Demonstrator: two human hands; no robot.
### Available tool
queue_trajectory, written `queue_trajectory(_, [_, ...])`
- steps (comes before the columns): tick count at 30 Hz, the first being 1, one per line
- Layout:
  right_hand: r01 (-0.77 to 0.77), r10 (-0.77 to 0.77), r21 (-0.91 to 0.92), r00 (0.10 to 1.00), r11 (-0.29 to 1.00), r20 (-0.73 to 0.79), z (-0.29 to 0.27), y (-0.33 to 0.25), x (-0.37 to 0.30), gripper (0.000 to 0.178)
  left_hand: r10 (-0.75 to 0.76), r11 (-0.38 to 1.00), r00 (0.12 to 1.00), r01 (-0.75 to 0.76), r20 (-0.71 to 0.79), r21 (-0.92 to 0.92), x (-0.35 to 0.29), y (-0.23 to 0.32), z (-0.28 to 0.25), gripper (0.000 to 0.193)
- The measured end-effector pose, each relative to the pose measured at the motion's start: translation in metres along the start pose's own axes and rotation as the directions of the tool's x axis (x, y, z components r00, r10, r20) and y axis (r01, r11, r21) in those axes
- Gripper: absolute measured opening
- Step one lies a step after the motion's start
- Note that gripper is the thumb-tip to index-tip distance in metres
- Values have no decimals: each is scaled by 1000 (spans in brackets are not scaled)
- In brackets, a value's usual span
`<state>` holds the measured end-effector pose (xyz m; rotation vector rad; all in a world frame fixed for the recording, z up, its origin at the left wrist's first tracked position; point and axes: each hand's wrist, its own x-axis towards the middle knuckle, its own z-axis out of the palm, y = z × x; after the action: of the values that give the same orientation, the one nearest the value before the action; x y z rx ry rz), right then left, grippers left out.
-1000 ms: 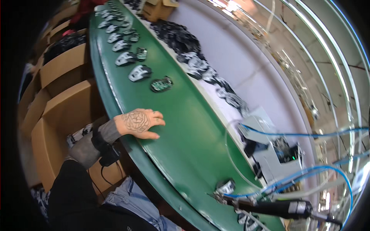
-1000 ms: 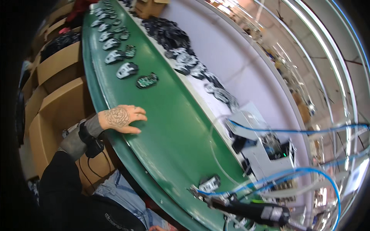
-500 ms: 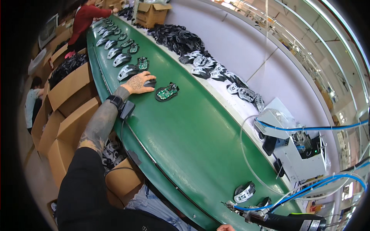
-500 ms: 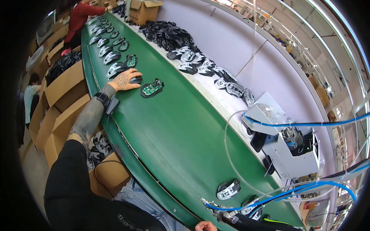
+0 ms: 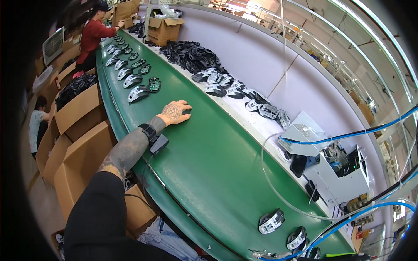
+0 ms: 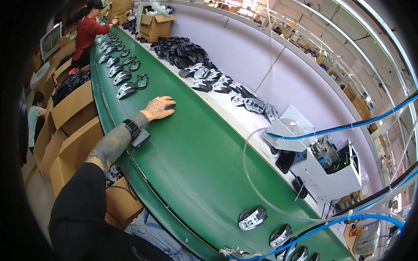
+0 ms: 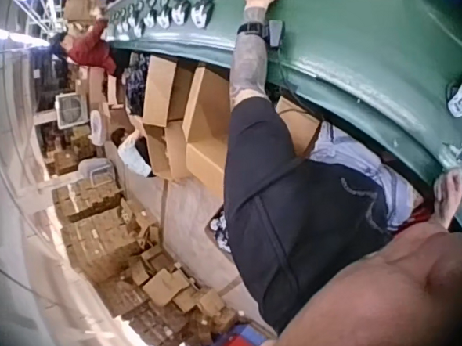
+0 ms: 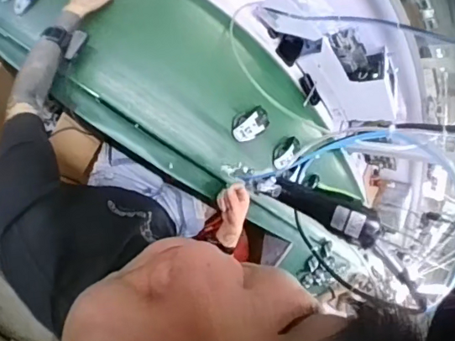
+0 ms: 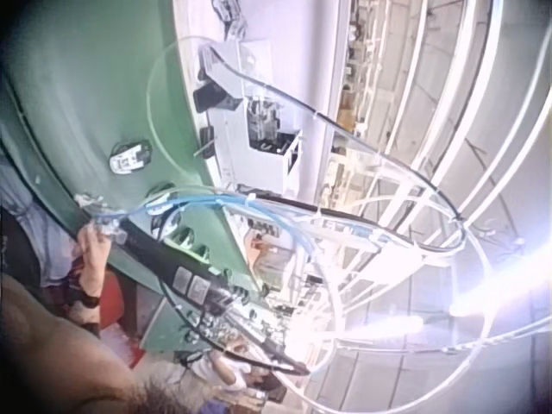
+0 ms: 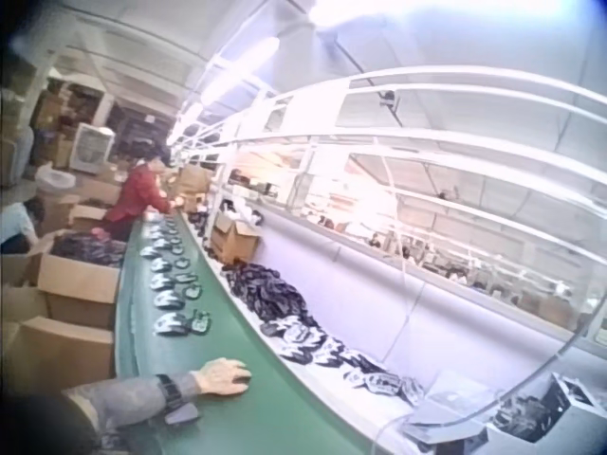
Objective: The recorder uses an electric screwdriver to attach baseplates to computer mice on an industrial assembly line.
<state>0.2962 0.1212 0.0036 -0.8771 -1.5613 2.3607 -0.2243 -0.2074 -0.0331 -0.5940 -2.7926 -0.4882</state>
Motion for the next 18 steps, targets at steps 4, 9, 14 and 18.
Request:
queue_trajectory(4, [63,-62,144,998,988,-13,9,-3,1,8,-17,997,1000,18,-19,76,4,-4,15,44])
queue_trajectory(9, [22,7,86,945,996,-327,9,-14,-12,5,59,991,997,-53,-41,126,12,10,1,43])
queue_trajectory(14, [280,-384,-382,894,880,-229,-8,6,11,12,-31,999,925,19,-379,-36,-7,-51,-20,53])
queue_trajectory(18, [369,-540,-459,775,808,-329,-46,30,0,12,-318,839,852,457,-415,294,-40,-128,-52,66])
